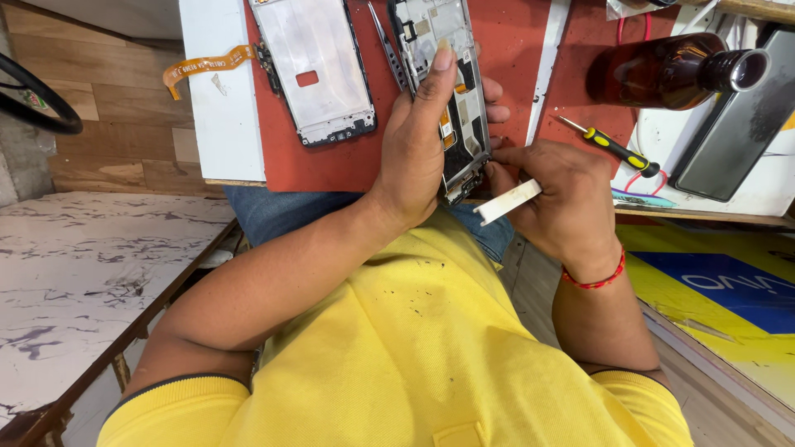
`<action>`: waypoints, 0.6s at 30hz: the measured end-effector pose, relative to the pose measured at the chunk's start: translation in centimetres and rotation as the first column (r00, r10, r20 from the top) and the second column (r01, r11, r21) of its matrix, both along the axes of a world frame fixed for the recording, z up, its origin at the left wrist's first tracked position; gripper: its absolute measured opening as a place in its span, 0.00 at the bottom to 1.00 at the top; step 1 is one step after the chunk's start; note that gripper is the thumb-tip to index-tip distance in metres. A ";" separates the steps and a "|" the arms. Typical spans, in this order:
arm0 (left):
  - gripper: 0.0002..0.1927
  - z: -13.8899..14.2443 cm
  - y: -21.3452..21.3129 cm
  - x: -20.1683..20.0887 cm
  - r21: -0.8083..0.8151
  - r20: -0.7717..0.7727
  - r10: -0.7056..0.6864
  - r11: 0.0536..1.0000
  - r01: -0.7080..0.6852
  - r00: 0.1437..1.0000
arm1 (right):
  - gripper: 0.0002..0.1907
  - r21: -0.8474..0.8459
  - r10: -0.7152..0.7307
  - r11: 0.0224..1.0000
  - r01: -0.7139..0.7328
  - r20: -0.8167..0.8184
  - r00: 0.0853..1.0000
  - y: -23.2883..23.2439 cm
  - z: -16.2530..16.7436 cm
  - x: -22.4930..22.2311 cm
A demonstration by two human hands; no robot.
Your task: The person works on a disassembled smartphone, applying adhesive to the back housing and using a syringe to apply liquid to the internal frame. They then use a white plastic spudger to pry and adjust components along the phone's edge.
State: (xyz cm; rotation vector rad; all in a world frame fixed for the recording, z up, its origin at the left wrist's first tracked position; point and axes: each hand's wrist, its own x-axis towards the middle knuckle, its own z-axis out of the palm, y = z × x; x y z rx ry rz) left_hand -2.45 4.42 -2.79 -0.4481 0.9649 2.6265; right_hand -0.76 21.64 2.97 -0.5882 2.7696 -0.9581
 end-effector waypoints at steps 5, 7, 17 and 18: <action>0.36 0.3 0.1 -0.1 -0.001 0.027 0.001 1.000 -0.001 1.000 | 0.08 0.048 0.020 0.999 -0.014 -0.137 0.990 0.1 -0.5 0.6; 0.36 0.4 0.2 -0.2 0.009 0.032 0.008 1.000 -0.008 0.999 | 0.08 0.054 0.021 0.998 -0.012 -0.167 0.986 0.2 -0.8 0.7; 0.37 0.1 0.0 -0.3 -0.006 0.056 0.008 1.000 -0.008 0.998 | 0.08 0.028 0.006 1.000 0.002 -0.294 0.956 1.3 -1.6 1.3; 0.38 0.0 0.1 -0.2 -0.023 0.051 0.017 1.000 -0.016 0.999 | 0.08 0.014 0.002 1.000 0.002 -0.302 0.953 1.5 -1.6 1.4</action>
